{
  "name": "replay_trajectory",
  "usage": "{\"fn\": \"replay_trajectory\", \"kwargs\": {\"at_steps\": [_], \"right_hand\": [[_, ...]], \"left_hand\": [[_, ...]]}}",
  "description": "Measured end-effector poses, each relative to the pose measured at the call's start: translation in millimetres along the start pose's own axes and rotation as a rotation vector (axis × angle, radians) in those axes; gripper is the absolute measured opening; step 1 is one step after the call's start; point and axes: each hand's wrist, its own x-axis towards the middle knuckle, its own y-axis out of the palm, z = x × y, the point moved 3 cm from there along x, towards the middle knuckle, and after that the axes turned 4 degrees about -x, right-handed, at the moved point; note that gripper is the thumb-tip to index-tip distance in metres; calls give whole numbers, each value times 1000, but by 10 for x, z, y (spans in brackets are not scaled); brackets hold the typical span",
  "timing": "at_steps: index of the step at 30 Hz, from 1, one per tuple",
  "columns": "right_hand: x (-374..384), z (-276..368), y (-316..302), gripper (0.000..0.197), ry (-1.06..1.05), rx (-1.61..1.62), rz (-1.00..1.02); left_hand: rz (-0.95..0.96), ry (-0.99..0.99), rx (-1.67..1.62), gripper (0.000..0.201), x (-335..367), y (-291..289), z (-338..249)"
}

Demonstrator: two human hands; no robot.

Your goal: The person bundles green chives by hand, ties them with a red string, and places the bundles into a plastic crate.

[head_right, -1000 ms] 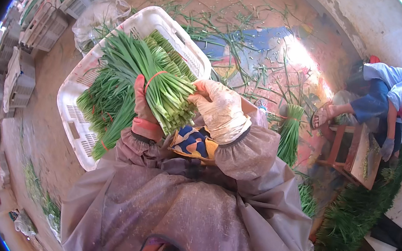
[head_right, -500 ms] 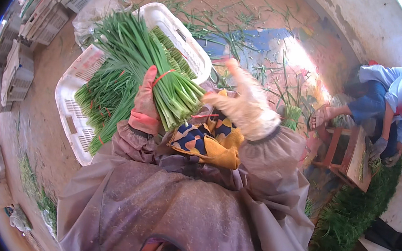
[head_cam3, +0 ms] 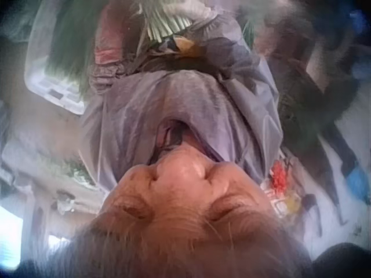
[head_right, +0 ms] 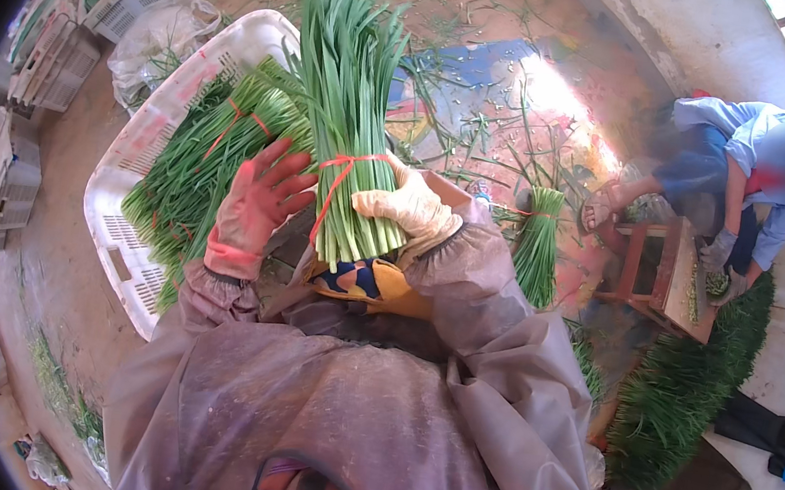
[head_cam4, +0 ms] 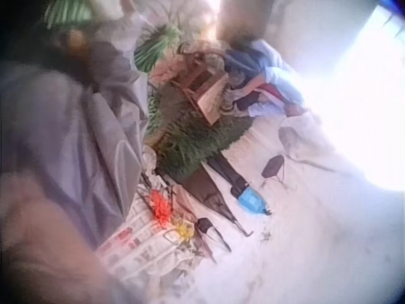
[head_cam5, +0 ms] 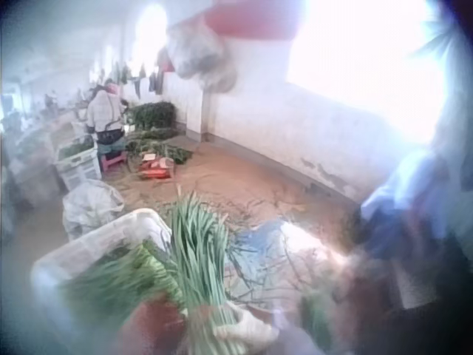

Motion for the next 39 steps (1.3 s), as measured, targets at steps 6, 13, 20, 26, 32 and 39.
{"fn": "replay_trajectory", "kwargs": {"at_steps": [6,13,20,26,32,39], "right_hand": [[-123,-42,241,63,66,301,122],[-150,46,282,62,164,-183,-17],[-746,486,554,40,-1020,-1272,-450],[-175,211,761,50,-1047,-1536,-364],[-344,344,628,31,-1146,-992,-402],[-603,198,341,40,-836,-939,-577]], "left_hand": [[270,-46,-206,90,-22,-61,506],[158,-150,-616,93,296,444,569],[-91,-198,-645,71,336,152,579],[-39,-92,-769,59,360,422,700],[109,-151,-812,69,230,288,517],[191,-48,-797,70,213,276,368]]}}
